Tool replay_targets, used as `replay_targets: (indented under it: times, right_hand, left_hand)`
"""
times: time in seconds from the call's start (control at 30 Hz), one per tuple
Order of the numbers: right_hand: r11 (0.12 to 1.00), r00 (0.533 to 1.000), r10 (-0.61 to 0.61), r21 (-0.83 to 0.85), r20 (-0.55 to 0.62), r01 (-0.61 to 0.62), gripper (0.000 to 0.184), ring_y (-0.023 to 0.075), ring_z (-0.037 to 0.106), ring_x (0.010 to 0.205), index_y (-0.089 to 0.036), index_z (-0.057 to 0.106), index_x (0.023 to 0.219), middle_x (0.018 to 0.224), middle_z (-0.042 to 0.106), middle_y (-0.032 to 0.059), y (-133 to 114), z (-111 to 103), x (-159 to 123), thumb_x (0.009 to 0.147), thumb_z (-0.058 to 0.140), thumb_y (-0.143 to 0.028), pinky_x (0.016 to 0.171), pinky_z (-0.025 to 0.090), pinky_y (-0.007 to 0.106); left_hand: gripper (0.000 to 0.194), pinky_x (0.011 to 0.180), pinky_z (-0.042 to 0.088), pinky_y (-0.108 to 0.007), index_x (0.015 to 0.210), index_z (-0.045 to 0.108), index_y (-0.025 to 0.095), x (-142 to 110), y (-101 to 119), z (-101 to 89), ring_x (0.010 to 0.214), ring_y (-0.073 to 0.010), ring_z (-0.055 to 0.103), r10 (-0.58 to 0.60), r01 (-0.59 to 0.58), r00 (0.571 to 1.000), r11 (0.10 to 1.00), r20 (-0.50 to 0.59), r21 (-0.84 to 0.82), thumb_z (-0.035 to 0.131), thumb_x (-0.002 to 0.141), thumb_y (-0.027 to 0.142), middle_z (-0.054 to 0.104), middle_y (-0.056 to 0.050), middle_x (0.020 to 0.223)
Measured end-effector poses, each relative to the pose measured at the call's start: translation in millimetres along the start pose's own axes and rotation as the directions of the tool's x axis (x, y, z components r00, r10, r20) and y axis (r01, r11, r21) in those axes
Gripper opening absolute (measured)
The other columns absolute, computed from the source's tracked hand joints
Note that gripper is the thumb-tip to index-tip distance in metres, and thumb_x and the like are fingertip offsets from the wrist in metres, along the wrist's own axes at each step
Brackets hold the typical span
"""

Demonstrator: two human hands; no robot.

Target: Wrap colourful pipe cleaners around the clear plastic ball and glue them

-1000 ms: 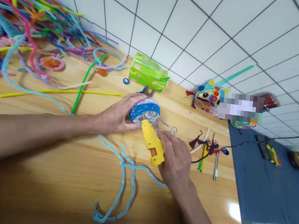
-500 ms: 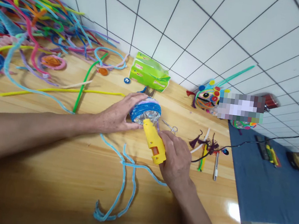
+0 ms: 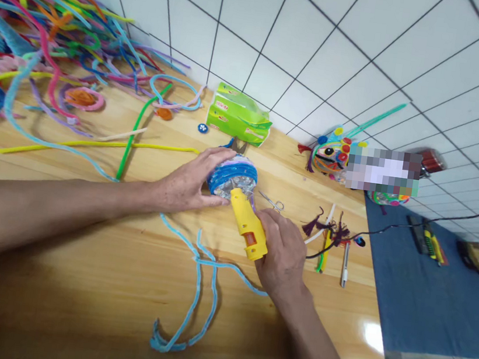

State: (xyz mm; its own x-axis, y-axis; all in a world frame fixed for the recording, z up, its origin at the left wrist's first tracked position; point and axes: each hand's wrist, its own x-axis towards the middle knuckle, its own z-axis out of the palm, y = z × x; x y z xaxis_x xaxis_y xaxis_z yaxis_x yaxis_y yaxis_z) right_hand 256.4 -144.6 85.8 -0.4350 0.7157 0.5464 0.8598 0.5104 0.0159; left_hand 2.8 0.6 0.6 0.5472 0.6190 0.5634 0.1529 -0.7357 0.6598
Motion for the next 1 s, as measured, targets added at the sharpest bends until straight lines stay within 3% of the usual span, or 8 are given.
replay_targets:
  times: [0.3,0.8,1.0]
  right_hand:
    - [0.999,0.999,-0.025,-0.025,0.019,0.025,0.025,0.0270,0.082,0.098,-0.019,0.069,0.134,0.115,0.086,0.0140,-1.8,-1.9,3.8,0.110,0.060,-0.016,0.084,0.066,0.038]
    - [1.000,1.000,-0.019,-0.002,-0.008,0.019,0.026,0.0271,0.081,0.098,-0.019,0.069,0.135,0.114,0.085,0.0139,-0.6,1.2,0.2,0.110,0.062,-0.016,0.086,0.065,0.038]
    - [1.000,1.000,-0.014,-0.010,-0.027,0.014,0.021,0.0279,0.081,0.100,-0.017,0.069,0.132,0.113,0.084,0.0151,1.4,2.2,-1.3,0.112,0.063,-0.019,0.086,0.064,0.038]
  left_hand:
    - [0.101,0.139,0.049,-0.067,0.176,0.036,0.025,-0.7,-1.0,0.7,0.168,-0.0432,0.052,0.020,-0.021,1.000,1.000,-0.017,-0.017,0.092,0.095,0.050,0.052,-0.023,0.175]
    - [0.101,0.139,0.050,-0.066,0.176,0.035,0.025,-0.5,-0.3,0.9,0.169,-0.0420,0.052,0.010,-0.010,1.000,1.000,-0.004,0.017,0.091,0.096,0.050,0.052,-0.023,0.175]
    - [0.101,0.139,0.050,-0.070,0.175,0.038,0.025,0.4,2.9,-0.3,0.168,-0.0447,0.053,-0.011,0.011,1.000,1.000,-0.002,-0.006,0.094,0.093,0.047,0.053,-0.024,0.175]
